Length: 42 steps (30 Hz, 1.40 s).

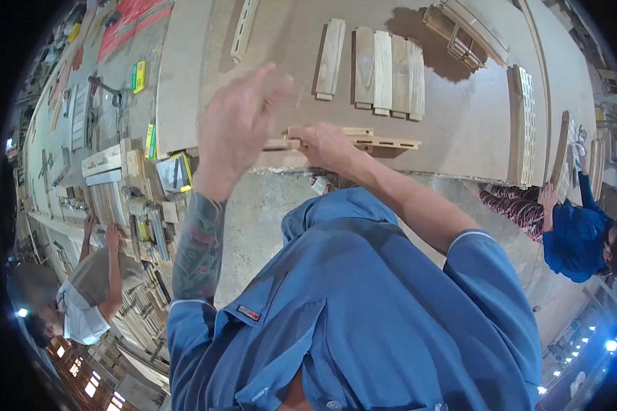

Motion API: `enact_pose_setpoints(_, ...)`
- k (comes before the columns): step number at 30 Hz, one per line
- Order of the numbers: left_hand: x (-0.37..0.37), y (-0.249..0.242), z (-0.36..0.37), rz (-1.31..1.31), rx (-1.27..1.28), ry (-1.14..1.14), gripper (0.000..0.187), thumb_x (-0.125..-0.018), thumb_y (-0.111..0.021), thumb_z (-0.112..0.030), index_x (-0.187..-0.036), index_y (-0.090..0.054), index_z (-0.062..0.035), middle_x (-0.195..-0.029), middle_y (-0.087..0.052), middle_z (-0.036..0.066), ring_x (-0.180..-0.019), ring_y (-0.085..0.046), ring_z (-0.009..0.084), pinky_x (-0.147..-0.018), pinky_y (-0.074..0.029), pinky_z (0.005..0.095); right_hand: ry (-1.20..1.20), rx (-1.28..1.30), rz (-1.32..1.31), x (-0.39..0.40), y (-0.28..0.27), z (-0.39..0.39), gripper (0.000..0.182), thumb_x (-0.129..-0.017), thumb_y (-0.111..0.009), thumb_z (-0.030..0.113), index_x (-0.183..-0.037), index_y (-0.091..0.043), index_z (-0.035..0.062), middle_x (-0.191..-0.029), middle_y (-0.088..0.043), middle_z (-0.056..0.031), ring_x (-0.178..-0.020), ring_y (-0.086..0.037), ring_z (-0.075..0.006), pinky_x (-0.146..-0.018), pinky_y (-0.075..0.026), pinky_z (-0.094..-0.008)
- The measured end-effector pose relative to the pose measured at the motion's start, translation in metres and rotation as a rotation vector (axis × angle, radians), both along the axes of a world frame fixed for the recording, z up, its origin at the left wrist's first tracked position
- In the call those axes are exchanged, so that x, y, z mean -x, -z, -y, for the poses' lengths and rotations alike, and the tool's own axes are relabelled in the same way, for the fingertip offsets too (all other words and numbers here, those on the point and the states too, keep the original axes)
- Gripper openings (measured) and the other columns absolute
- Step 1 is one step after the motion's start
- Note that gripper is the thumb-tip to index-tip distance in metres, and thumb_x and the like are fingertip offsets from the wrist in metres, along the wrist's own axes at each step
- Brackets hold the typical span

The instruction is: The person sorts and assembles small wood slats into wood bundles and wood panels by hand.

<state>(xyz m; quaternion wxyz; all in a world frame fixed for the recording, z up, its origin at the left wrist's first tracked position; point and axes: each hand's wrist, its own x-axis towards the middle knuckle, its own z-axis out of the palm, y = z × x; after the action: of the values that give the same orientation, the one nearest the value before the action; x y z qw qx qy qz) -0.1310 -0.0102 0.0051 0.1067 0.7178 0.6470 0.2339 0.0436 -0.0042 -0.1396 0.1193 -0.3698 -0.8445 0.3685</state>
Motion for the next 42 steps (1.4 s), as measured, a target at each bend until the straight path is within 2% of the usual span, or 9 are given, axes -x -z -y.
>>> enact_pose_setpoints(4,-0.008,-0.001,-0.002,-0.055,0.203,-0.026,0.062,-0.096,-0.051,-0.06,-0.115,-0.07,-0.0033,-0.109,-0.07,0.019,-0.097,-0.068,0.0359,-0.081,-0.053,0.0428,0.364,0.247,0.073,-0.014,0.043,-0.059,0.052,-0.083,-0.067,0.026,-0.132,-0.059,0.0098,-0.117,-0.066,-0.0216,-0.109,-0.063,-0.0384,-0.086,-0.052,-0.0491)
enact_pose_setpoints(9,-0.01,-0.002,-0.003,-0.044,0.207,-0.064,0.066,-0.093,-0.051,-0.064,-0.113,-0.071,-0.0044,-0.108,-0.071,0.019,-0.099,-0.067,0.0364,-0.084,-0.053,0.0438,0.834,-0.429,0.539,0.05,0.103,-0.097,0.068,-0.083,-0.069,0.029,-0.139,-0.044,0.002,-0.143,-0.046,-0.0216,-0.133,-0.044,-0.0416,-0.096,-0.048,-0.0476)
enact_pose_setpoints(13,-0.009,0.003,0.0,-0.073,0.186,-0.069,0.07,-0.092,-0.05,-0.067,-0.114,-0.071,-0.0042,-0.107,-0.071,0.02,-0.1,-0.068,0.0365,-0.085,-0.053,0.044,0.689,-0.119,0.366,0.039,0.066,-0.083,0.054,-0.084,-0.068,0.027,-0.13,-0.053,0.0017,-0.132,-0.057,-0.0221,-0.124,-0.055,-0.0373,-0.092,-0.05,-0.0471)
enact_pose_setpoints(16,-0.008,0.004,0.001,-0.071,0.201,-0.083,0.072,-0.09,-0.05,-0.069,-0.115,-0.071,-0.0055,-0.107,-0.071,0.02,-0.101,-0.067,0.037,-0.085,-0.053,0.0444,0.514,0.471,0.08,0.005,0.019,-0.072,0.031,-0.087,-0.069,0.02,-0.111,-0.066,0.002,-0.096,-0.072,-0.0132,-0.09,-0.07,-0.0229,-0.079,-0.056,-0.0342)
enact_pose_setpoints(19,-0.008,0.001,0.003,-0.055,0.225,-0.1,0.072,-0.089,-0.05,-0.071,-0.116,-0.071,-0.0074,-0.106,-0.071,0.021,-0.101,-0.067,0.0373,-0.085,-0.053,0.045,0.596,0.42,-0.505,-0.023,0.011,-0.031,0.026,-0.089,-0.07,0.013,-0.111,-0.066,0.001,-0.1,-0.073,-0.0071,-0.092,-0.069,-0.0151,-0.083,-0.055,-0.0294)
enact_pose_setpoints(22,-0.01,0.004,0.005,-0.046,0.2,-0.099,0.072,-0.088,-0.051,-0.072,-0.117,-0.071,-0.0087,-0.105,-0.071,0.021,-0.1,-0.068,0.0372,-0.084,-0.053,0.0457,0.38,0.529,-0.604,-0.049,0.011,-0.011,0.021,-0.092,-0.066,0.004,-0.113,-0.067,0.0002,-0.107,-0.072,-0.0055,-0.098,-0.067,-0.0127,-0.088,-0.054,-0.0298)
enact_pose_setpoints(33,-0.008,0.008,0.002,-0.055,0.158,-0.154,0.069,-0.088,-0.054,-0.071,-0.117,-0.071,-0.0105,-0.103,-0.072,0.018,-0.099,-0.068,0.0356,-0.083,-0.053,0.0452,0.296,0.509,-0.599,-0.045,0.011,-0.005,0.022,-0.094,-0.064,0.005,-0.115,-0.068,-0.0012,-0.107,-0.073,-0.0075,-0.099,-0.067,-0.0145,-0.09,-0.053,-0.0307)
enact_pose_setpoints(35,-0.009,0.008,0.003,-0.063,0.152,-0.159,0.067,-0.088,-0.055,-0.068,-0.117,-0.071,-0.0103,-0.103,-0.072,0.018,-0.099,-0.068,0.0349,-0.083,-0.053,0.0445,0.242,0.435,-0.131,-0.048,-0.019,-0.003,0.021,-0.092,-0.067,0.009,-0.108,-0.07,-0.003,-0.099,-0.074,-0.0094,-0.093,-0.068,-0.0149,-0.085,-0.055,-0.0307)
enact_pose_setpoints(42,-0.012,0.002,-0.004,-0.035,0.165,-0.173,0.058,-0.089,-0.063,-0.059,-0.116,-0.071,-0.0084,-0.105,-0.072,0.019,-0.098,-0.069,0.0323,-0.082,-0.053,0.041,0.401,0.51,-0.565,-0.069,0.034,0.017,0.019,-0.09,-0.067,0.008,-0.104,-0.072,-0.0024,-0.095,-0.075,-0.0097,-0.09,-0.069,-0.014,-0.081,-0.056,-0.0317)
